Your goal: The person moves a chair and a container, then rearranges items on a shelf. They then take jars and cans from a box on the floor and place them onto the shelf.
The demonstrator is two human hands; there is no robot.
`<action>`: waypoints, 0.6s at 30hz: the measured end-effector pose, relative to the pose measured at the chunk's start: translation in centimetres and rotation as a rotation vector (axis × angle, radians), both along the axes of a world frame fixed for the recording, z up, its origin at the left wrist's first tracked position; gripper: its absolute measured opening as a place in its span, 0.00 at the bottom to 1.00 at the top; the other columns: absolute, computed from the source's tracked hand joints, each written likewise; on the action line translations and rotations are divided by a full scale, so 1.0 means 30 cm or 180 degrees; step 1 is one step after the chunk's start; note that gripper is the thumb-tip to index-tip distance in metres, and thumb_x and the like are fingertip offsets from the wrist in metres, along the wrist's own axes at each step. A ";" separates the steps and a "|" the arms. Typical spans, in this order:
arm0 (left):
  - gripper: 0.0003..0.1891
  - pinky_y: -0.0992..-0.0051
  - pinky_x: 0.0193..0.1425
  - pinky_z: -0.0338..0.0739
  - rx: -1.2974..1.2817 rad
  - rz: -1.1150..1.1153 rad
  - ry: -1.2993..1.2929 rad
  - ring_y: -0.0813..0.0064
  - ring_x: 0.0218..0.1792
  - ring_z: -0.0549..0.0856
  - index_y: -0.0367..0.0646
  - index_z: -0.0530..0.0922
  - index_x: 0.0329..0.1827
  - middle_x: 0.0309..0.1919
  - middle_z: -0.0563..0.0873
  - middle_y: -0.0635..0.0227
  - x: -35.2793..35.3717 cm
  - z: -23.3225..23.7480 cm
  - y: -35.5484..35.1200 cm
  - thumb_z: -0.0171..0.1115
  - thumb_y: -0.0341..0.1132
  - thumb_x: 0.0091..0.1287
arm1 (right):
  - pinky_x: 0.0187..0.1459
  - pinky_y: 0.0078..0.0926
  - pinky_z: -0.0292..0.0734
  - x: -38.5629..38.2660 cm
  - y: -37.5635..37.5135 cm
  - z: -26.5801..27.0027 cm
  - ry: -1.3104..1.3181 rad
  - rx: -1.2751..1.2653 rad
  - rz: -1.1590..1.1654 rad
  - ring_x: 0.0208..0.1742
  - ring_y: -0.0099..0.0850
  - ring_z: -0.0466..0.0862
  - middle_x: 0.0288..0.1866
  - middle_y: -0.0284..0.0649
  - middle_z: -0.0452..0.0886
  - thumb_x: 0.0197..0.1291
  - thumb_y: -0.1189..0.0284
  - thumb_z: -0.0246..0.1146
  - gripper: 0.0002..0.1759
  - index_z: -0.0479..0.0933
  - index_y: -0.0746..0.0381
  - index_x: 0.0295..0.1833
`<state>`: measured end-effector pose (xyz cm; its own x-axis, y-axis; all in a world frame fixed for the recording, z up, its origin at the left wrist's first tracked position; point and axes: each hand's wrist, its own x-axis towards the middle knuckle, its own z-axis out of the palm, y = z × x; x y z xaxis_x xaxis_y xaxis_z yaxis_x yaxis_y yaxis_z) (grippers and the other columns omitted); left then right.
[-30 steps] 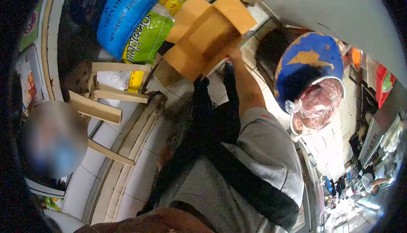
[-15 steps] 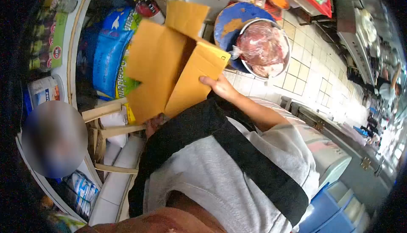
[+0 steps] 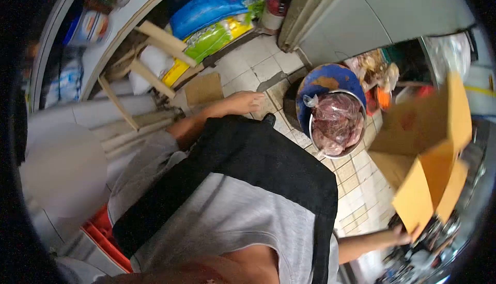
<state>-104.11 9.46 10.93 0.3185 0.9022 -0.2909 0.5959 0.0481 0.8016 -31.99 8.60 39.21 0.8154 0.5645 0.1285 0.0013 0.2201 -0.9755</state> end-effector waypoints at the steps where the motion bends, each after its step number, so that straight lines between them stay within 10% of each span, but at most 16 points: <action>1: 0.30 0.63 0.58 0.74 0.0012 0.0119 0.0002 0.51 0.54 0.80 0.40 0.68 0.67 0.54 0.79 0.46 0.018 -0.003 -0.020 0.63 0.43 0.63 | 0.51 0.43 0.77 0.185 -0.018 0.017 -0.0206 0.0321 -0.0121 0.47 0.43 0.81 0.47 0.54 0.81 0.56 0.66 0.63 0.22 0.77 0.75 0.49; 2: 0.29 0.62 0.58 0.74 -0.0056 0.0097 0.0098 0.49 0.54 0.80 0.40 0.69 0.66 0.54 0.79 0.46 0.030 -0.004 -0.028 0.62 0.42 0.63 | 0.50 0.41 0.78 0.217 -0.068 -0.006 -0.1912 -0.0247 0.0150 0.47 0.44 0.80 0.47 0.54 0.80 0.58 0.67 0.62 0.21 0.76 0.75 0.49; 4: 0.28 0.61 0.58 0.74 -0.0133 0.0213 0.0197 0.47 0.54 0.79 0.40 0.70 0.65 0.54 0.79 0.46 0.034 -0.026 -0.059 0.62 0.42 0.63 | 0.50 0.39 0.79 0.250 -0.165 -0.045 -0.6163 -0.1078 -0.1749 0.47 0.44 0.78 0.47 0.54 0.79 0.63 0.69 0.60 0.19 0.74 0.76 0.50; 10: 0.27 0.61 0.52 0.77 -0.0456 0.1726 0.0015 0.54 0.47 0.84 0.46 0.73 0.62 0.45 0.84 0.51 -0.181 -0.224 -0.264 0.62 0.47 0.61 | 0.40 0.25 0.72 0.251 0.097 -0.478 -0.0502 -0.1168 0.1487 0.34 0.32 0.75 0.30 0.38 0.77 0.62 0.63 0.53 0.15 0.77 0.64 0.36; 11: 0.26 0.61 0.51 0.77 -0.0400 0.2126 0.0012 0.56 0.46 0.84 0.47 0.74 0.61 0.45 0.84 0.51 -0.256 -0.287 -0.309 0.61 0.46 0.61 | 0.38 0.25 0.70 0.231 0.233 -0.583 0.1356 -0.0906 0.3400 0.30 0.28 0.71 0.30 0.36 0.75 0.64 0.62 0.52 0.16 0.77 0.64 0.39; 12: 0.25 0.61 0.50 0.77 -0.0341 0.2518 0.0009 0.58 0.45 0.85 0.47 0.75 0.60 0.44 0.84 0.50 -0.340 -0.339 -0.349 0.61 0.46 0.61 | 0.38 0.23 0.70 0.101 0.359 -0.671 0.1575 -0.1013 0.4135 0.32 0.25 0.71 0.33 0.36 0.77 0.65 0.63 0.54 0.14 0.77 0.64 0.43; 13: 0.24 0.61 0.49 0.77 -0.0388 0.2670 0.0207 0.57 0.45 0.84 0.46 0.75 0.58 0.44 0.84 0.50 -0.429 -0.272 -0.377 0.61 0.46 0.61 | 0.37 0.22 0.68 -0.428 0.370 -0.579 0.0717 -0.1967 0.1679 0.32 0.25 0.71 0.32 0.34 0.76 0.66 0.62 0.55 0.13 0.77 0.61 0.44; 14: 0.23 0.60 0.48 0.77 -0.0442 0.2807 0.0403 0.56 0.44 0.84 0.45 0.76 0.57 0.43 0.84 0.49 -0.535 -0.197 -0.405 0.60 0.45 0.60 | 0.35 0.22 0.68 -0.699 0.405 -0.598 0.0097 -0.2060 0.1808 0.31 0.24 0.71 0.34 0.33 0.76 0.66 0.59 0.56 0.15 0.78 0.59 0.46; 15: 0.20 0.60 0.49 0.76 0.0430 0.3274 0.0855 0.54 0.44 0.83 0.45 0.77 0.52 0.42 0.84 0.51 -0.694 -0.394 -0.476 0.61 0.42 0.58 | 0.48 0.27 0.76 -0.830 0.502 -0.677 -0.0166 -0.2550 0.2333 0.40 0.31 0.78 0.47 0.37 0.77 0.64 0.61 0.56 0.21 0.75 0.59 0.58; 16: 0.21 0.61 0.54 0.74 -0.0018 0.4327 0.0986 0.51 0.46 0.81 0.43 0.77 0.53 0.43 0.82 0.49 -0.685 -0.027 -0.461 0.62 0.38 0.57 | 0.47 0.27 0.76 -0.963 0.594 -0.777 -0.0589 -0.2581 0.3092 0.43 0.30 0.79 0.51 0.37 0.77 0.65 0.63 0.55 0.21 0.75 0.59 0.60; 18: 0.30 0.60 0.70 0.61 -0.0144 0.5394 0.2702 0.44 0.64 0.67 0.32 0.71 0.60 0.62 0.70 0.42 -0.927 -0.105 -0.567 0.65 0.38 0.54 | 0.45 0.25 0.76 -1.318 0.715 -0.894 -0.2009 -0.2127 0.4388 0.42 0.30 0.81 0.53 0.39 0.79 0.67 0.65 0.54 0.20 0.75 0.62 0.60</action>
